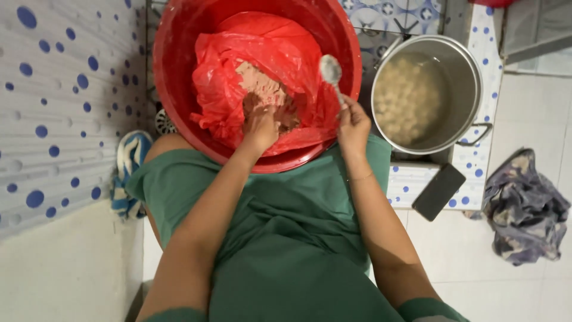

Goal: Forming meatballs by squeezing meat paste through the hand and scooping each ball with a spoon into a pot of water.

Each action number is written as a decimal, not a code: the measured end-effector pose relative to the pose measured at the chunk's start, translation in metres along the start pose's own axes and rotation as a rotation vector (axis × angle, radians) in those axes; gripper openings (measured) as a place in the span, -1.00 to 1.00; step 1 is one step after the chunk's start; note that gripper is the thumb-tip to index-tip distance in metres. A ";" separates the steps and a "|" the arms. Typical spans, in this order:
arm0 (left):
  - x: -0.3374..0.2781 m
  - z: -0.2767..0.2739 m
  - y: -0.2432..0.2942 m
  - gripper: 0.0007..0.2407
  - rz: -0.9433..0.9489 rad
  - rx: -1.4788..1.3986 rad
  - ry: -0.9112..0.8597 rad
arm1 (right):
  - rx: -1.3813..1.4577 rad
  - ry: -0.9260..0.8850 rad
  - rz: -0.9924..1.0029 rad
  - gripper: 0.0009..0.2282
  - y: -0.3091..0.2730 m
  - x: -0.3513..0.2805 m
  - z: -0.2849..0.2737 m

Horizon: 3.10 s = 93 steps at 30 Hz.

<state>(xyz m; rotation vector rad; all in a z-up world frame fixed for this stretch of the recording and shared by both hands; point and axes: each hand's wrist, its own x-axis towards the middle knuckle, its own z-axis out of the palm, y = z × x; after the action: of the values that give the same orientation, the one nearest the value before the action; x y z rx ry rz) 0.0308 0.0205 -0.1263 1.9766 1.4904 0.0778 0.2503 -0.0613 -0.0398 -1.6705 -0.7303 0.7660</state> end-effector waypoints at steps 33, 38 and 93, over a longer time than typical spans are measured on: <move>0.138 0.114 -0.100 -0.63 -0.081 0.573 -0.185 | 0.090 0.034 0.136 -0.78 -0.040 -0.002 0.012; 0.118 0.041 -0.034 -0.68 -0.150 0.459 -0.234 | 0.092 0.034 0.152 -0.78 -0.043 -0.001 0.013; -0.027 -0.138 0.039 -0.75 -0.061 -1.476 0.247 | 0.081 0.115 0.168 -0.79 -0.005 0.013 0.013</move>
<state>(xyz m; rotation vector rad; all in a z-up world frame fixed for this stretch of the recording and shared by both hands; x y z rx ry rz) -0.0033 0.0546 0.0111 0.7056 1.0193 1.0745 0.2478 -0.0426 -0.0386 -1.7018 -0.4777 0.7990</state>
